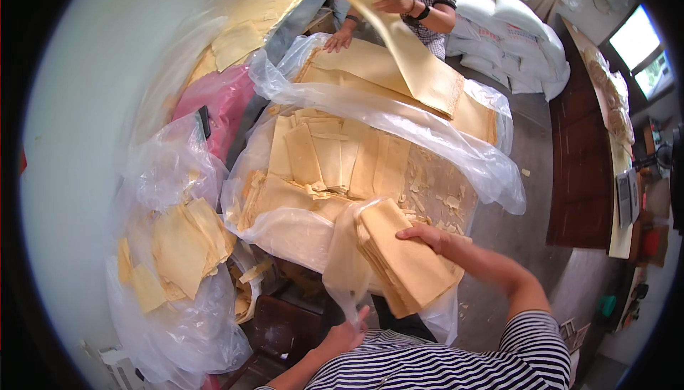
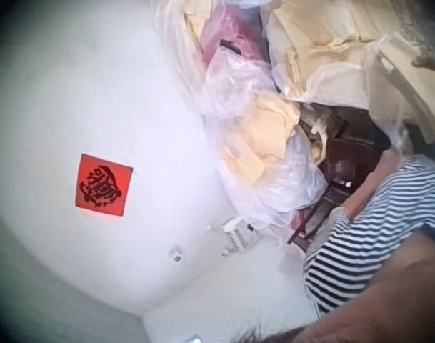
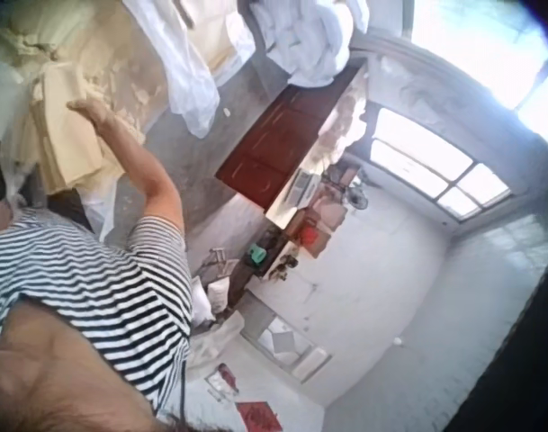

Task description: The person gathers and stacks sheets of bean curd skin by hand, places them into a plastic bag, and weighs the bag on a digital scale.

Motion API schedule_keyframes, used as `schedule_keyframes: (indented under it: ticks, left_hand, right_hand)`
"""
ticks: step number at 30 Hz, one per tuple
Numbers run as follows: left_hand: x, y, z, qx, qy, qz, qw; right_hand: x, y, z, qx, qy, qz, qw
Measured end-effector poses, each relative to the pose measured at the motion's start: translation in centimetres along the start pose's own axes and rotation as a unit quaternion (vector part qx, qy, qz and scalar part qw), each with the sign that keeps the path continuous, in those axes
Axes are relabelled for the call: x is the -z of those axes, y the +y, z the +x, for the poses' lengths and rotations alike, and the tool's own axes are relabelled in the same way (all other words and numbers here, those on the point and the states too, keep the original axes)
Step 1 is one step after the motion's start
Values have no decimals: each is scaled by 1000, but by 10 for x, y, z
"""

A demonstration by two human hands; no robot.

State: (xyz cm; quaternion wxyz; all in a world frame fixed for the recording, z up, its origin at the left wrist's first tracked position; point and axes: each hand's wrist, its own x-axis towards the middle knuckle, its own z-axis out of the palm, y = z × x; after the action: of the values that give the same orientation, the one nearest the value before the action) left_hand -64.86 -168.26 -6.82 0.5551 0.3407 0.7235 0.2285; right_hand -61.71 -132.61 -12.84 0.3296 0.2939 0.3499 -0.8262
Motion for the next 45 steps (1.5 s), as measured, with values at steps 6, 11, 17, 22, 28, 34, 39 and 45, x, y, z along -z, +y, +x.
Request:
schedule_keyframes:
  ticks: [6,11,17,22,28,34,39,45]
  left_hand:
    - [-5,-22,10,-41,150,-81,985]
    - [20,-26,6,-20,268,-398,877]
    - [15,-25,1,-52,329,-212,919]
    - [-5,-31,-9,-65,369,-351,858]
    - [-7,-28,-3,-166,348,-162,908]
    - [-28,-22,7,-137,188,-204,951]
    - [-36,-30,-5,-130,59,-269,952]
    - [-53,-42,2,-186,103,-309,927]
  right_hand:
    - [-47,31,18,-1,21,261,965]
    - [-63,41,16,-79,-67,165,981]
    - [-75,54,46,-125,-169,154,965]
    - [-60,57,48,-136,-78,117,981]
    - [-19,56,-1,13,109,233,966]
    - [-34,64,4,110,193,240,945]
    - [-45,60,32,96,146,230,957]
    - [-56,74,67,224,123,325,910]
